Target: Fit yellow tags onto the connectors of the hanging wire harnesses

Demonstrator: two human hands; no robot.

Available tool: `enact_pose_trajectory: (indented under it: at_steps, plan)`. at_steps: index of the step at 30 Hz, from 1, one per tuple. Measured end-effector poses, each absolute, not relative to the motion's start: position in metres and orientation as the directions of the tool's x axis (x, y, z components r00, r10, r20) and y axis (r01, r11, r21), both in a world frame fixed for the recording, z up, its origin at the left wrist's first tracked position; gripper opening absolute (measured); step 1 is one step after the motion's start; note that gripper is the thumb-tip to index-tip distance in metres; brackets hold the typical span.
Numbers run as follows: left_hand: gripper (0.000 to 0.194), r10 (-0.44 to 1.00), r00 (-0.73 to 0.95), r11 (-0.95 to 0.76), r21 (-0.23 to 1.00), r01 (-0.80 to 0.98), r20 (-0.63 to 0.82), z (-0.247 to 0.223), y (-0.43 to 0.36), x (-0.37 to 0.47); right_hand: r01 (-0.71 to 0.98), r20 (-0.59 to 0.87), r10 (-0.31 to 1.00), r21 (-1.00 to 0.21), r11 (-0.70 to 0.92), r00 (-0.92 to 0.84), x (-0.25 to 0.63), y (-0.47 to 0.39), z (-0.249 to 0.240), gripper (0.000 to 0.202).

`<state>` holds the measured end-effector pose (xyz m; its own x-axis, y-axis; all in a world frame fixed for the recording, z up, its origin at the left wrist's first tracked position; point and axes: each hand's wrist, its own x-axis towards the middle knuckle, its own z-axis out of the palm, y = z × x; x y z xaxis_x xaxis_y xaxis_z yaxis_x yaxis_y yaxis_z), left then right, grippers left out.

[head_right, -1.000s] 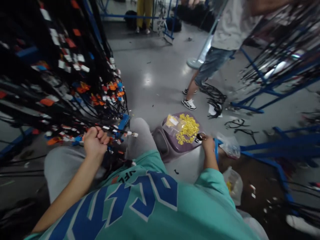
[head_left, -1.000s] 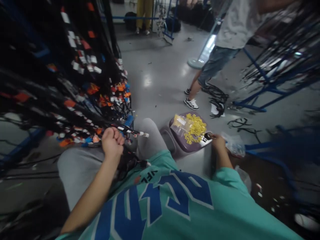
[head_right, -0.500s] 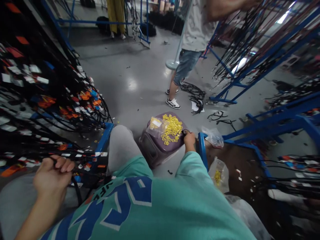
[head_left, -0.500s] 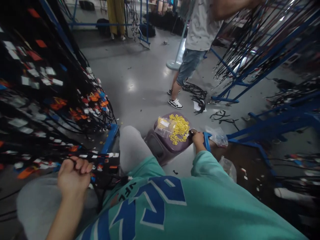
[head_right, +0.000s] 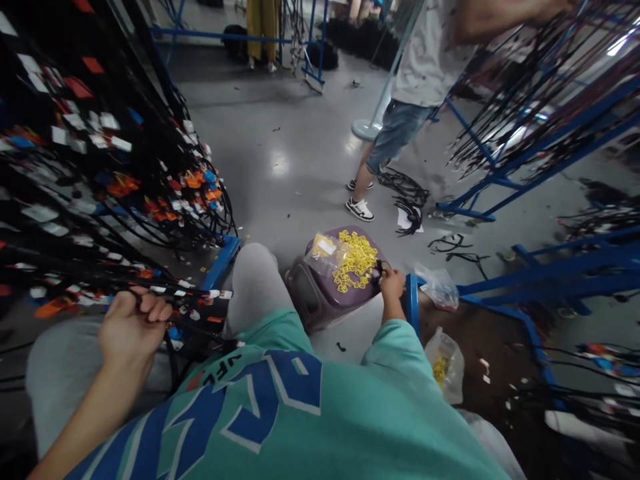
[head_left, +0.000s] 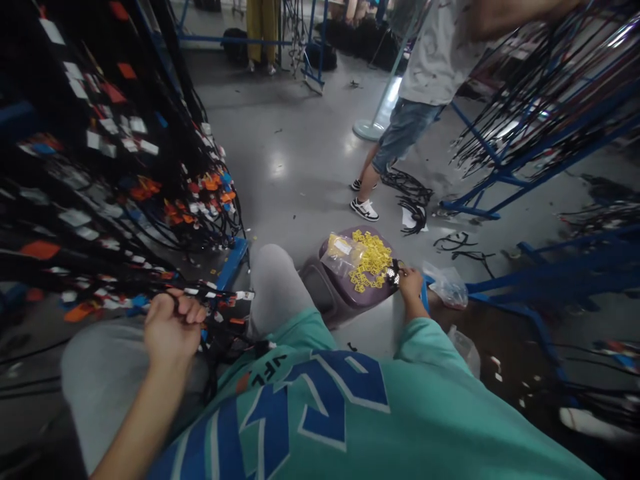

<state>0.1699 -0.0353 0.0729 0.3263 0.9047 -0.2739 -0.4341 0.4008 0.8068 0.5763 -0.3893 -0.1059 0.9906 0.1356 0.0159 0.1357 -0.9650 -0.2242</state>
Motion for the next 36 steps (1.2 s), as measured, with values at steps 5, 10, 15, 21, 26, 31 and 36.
enact_pose_trajectory:
  at_steps: [5, 10, 15, 21, 26, 31, 36]
  plan:
    - [0.014, 0.903, 0.341, 0.400, 0.799, -0.450, -0.260, 0.071, -0.035, 0.167, 0.201, -0.040, 0.212, -0.189, -0.961, 0.976, 0.580, -0.387, -0.096, 0.042]
    - [0.016, 0.905, 0.342, 0.395, 0.798, -0.455, -0.253, 0.073, -0.038, 0.167, 0.270, -0.149, 0.292, -0.154, -0.951, 0.945, 0.575, -0.380, -0.087, 0.037]
    - [0.015, 0.904, 0.338, 0.402, 0.788, -0.467, -0.261, 0.073, -0.040, 0.164, 0.273, -0.229, 0.300, -0.142, -0.951, 0.926, 0.573, -0.369, -0.085, 0.034]
    - [0.014, 0.905, 0.333, 0.398, 0.800, -0.449, -0.263, 0.073, -0.038, 0.162, 0.159, -0.254, 0.194, -0.151, -0.976, 0.947, 0.568, -0.363, -0.088, 0.045]
    - [0.016, 0.900, 0.342, 0.409, 0.797, -0.445, -0.271, 0.076, -0.038, 0.164, 0.103, -0.226, 0.143, -0.181, -0.978, 0.964, 0.567, -0.358, -0.089, 0.054]
    - [0.019, 0.898, 0.303, 0.427, 0.796, -0.429, -0.319, 0.081, -0.039, 0.169, 0.095, -0.213, 0.148, -0.241, -0.966, 0.966, 0.574, -0.351, -0.088, 0.045]
    - [0.017, 0.898, 0.303, 0.426, 0.799, -0.426, -0.317, 0.081, -0.037, 0.169, 0.038, -0.177, 0.095, -0.301, -0.953, 0.980, 0.578, -0.350, -0.084, 0.039]
